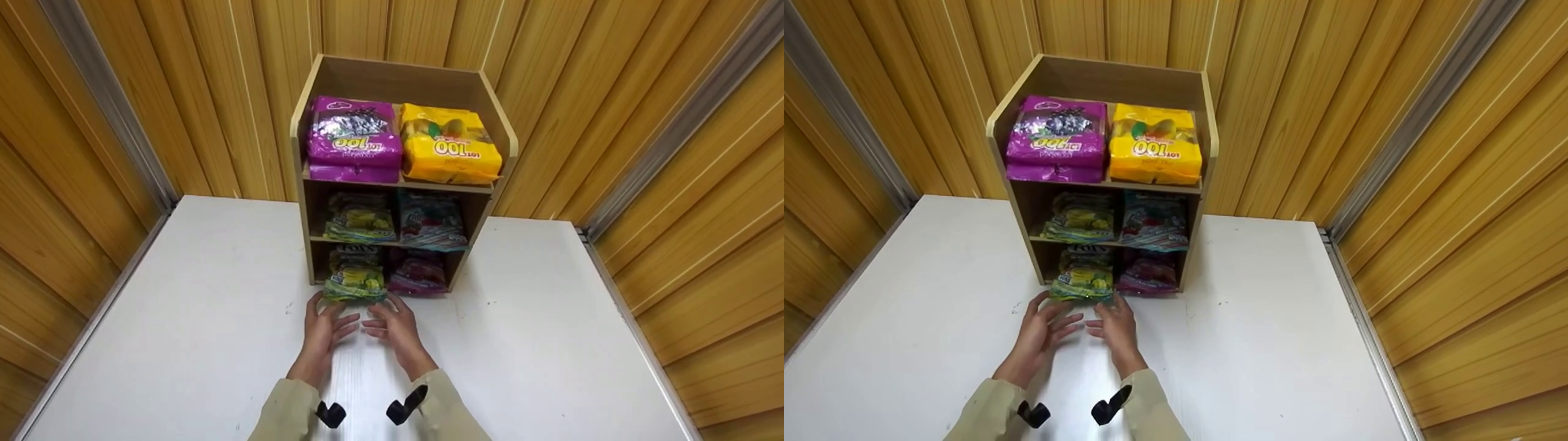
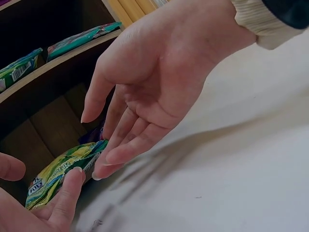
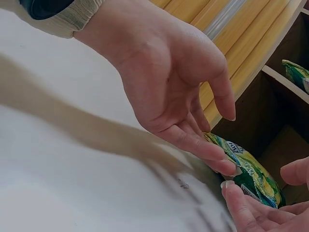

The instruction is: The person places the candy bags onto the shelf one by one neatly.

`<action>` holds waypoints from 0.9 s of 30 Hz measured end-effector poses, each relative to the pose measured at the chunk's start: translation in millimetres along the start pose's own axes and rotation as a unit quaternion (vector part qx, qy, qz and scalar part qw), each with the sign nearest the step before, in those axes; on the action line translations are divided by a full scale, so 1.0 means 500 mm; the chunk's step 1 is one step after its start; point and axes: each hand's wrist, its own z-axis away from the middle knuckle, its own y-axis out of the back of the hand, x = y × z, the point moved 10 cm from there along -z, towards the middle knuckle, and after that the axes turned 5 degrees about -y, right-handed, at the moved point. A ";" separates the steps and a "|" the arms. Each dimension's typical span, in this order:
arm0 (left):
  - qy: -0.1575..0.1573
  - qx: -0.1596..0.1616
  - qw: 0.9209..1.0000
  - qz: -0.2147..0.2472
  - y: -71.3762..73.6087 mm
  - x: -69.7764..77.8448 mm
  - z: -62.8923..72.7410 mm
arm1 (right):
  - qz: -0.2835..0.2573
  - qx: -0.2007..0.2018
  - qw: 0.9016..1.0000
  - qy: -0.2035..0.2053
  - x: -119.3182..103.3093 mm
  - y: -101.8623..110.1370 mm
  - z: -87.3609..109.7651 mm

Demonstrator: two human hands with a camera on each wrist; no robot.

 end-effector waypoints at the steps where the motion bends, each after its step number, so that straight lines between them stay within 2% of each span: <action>1: 0.002 0.001 1.000 -0.001 0.001 -0.001 -0.002 | 0.001 0.000 1.000 -0.003 0.001 0.000 -0.001; 11: 0.019 0.011 1.000 -0.011 0.000 -0.002 -0.015 | 0.012 0.004 1.000 -0.012 0.004 0.002 -0.010; 20: 0.016 0.011 1.000 -0.017 -0.002 -0.004 -0.019 | 0.019 0.013 0.999 -0.028 0.013 0.006 -0.016; 27: 0.017 0.014 1.000 -0.014 0.003 -0.007 -0.025 | 0.020 0.000 1.000 -0.023 0.009 -0.001 -0.011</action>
